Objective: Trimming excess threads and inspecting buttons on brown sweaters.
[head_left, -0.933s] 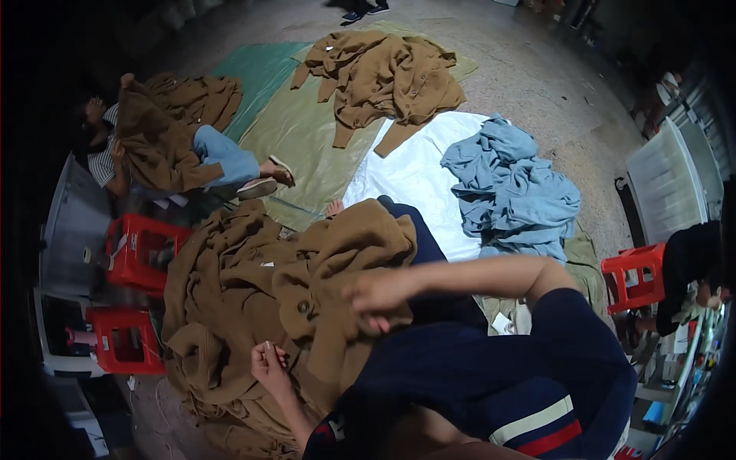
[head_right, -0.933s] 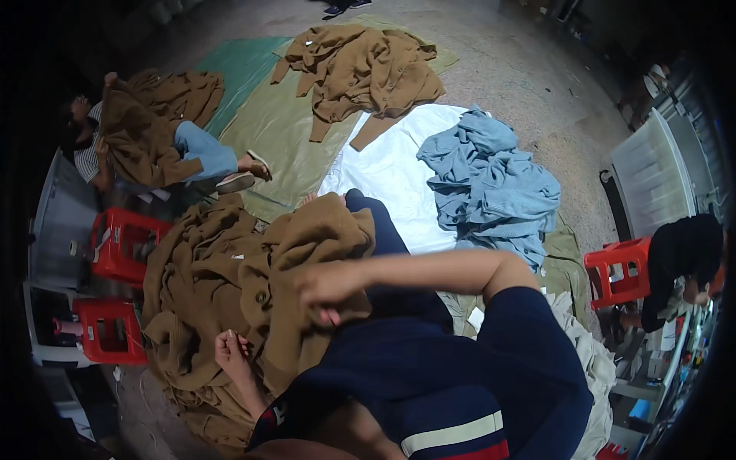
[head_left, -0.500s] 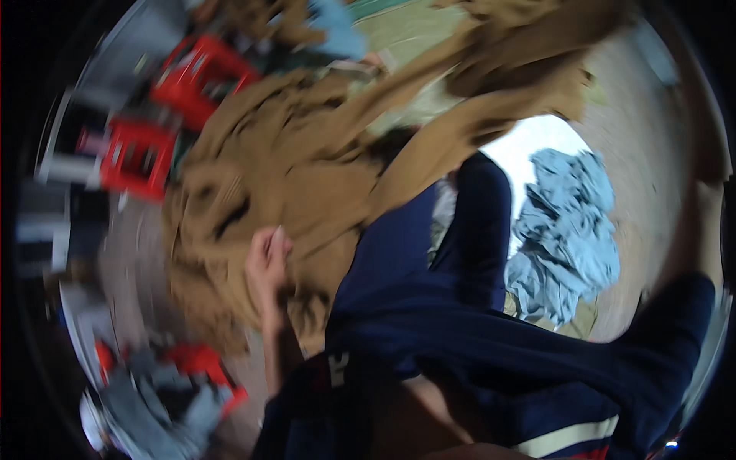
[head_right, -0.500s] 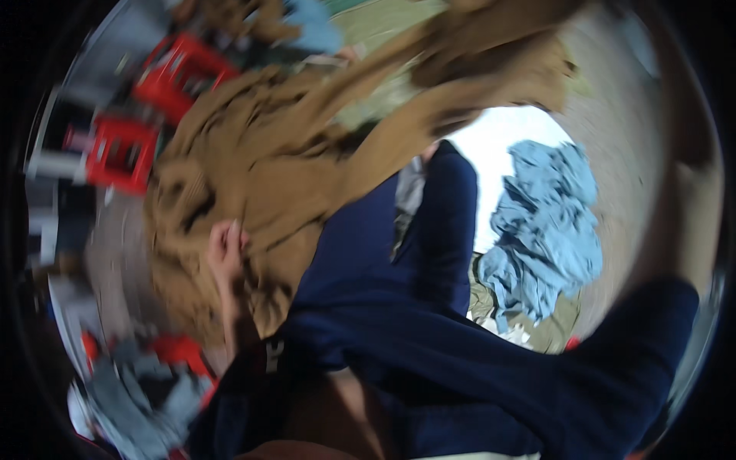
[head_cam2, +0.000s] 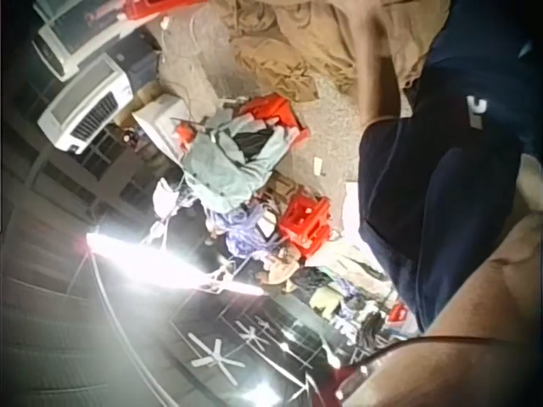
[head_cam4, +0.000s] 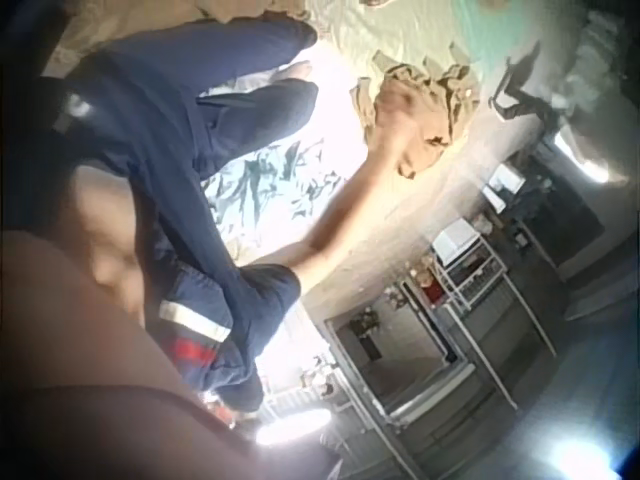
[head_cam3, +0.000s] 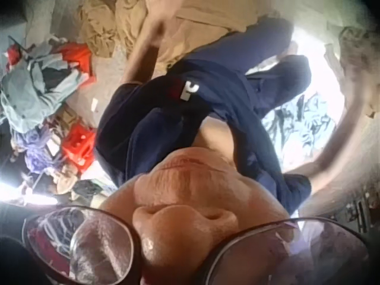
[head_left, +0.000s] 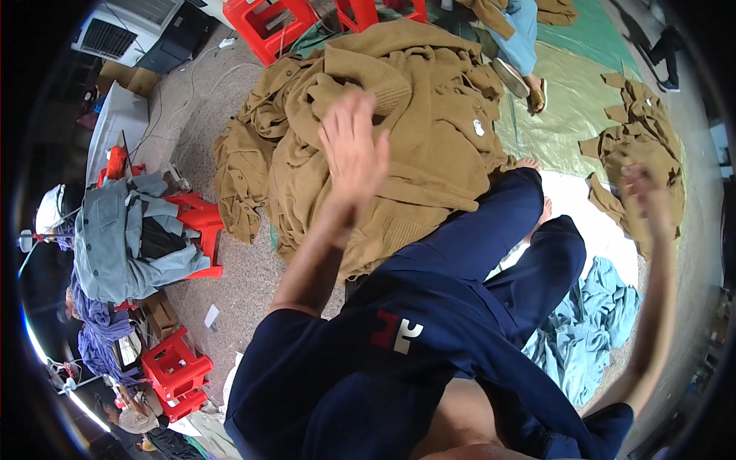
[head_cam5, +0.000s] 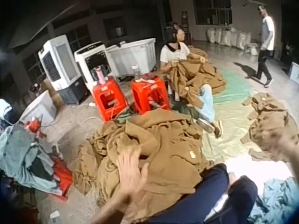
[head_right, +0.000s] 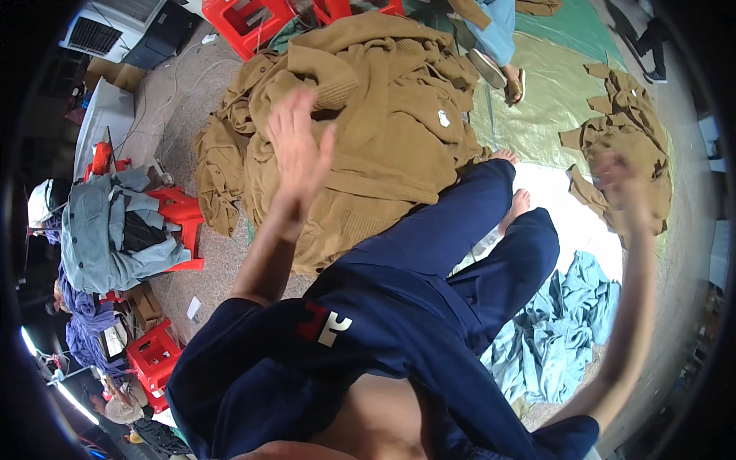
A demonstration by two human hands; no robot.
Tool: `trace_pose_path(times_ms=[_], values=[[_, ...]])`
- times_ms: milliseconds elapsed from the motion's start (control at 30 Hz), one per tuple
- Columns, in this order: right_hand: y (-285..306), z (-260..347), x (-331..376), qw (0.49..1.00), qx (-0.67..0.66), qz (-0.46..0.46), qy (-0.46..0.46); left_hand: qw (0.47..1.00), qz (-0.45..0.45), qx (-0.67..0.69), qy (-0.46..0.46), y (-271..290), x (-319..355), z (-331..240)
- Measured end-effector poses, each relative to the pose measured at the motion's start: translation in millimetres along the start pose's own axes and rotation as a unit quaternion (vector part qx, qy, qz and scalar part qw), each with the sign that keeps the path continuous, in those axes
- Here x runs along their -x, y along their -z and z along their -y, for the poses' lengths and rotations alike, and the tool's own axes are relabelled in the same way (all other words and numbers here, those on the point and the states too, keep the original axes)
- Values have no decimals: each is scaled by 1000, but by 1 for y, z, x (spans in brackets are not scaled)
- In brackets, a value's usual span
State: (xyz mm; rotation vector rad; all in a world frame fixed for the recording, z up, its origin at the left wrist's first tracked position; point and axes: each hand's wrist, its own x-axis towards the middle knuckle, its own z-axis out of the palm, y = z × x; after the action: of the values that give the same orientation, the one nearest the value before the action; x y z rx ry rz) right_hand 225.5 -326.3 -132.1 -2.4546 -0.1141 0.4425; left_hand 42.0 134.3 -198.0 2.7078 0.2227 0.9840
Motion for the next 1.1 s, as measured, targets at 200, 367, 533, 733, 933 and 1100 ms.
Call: trace_pose_path(times_ms=[200, 367, 533, 733, 933, 1100], values=[[-163, 48, 34, 944, -297, 131, 57, 982, 112, -60, -140, -42, -33, 28], [-199, 80, 47, 878, -465, 94, 59, 867, 308, 287, -265, -14, 29, -85], [-208, 75, 52, 941, -296, 119, 109, 816, 350, 367, -278, -15, 52, -113], [-203, 55, 66, 845, -508, 165, 24, 786, 411, 425, -180, 26, 19, -98], [-213, 83, 67, 841, -528, 58, 106, 750, 432, 475, -160, 58, 3, -87], [-211, 103, 80, 809, -435, 36, 394, 840, 306, 433, -117, 52, 22, -85]])
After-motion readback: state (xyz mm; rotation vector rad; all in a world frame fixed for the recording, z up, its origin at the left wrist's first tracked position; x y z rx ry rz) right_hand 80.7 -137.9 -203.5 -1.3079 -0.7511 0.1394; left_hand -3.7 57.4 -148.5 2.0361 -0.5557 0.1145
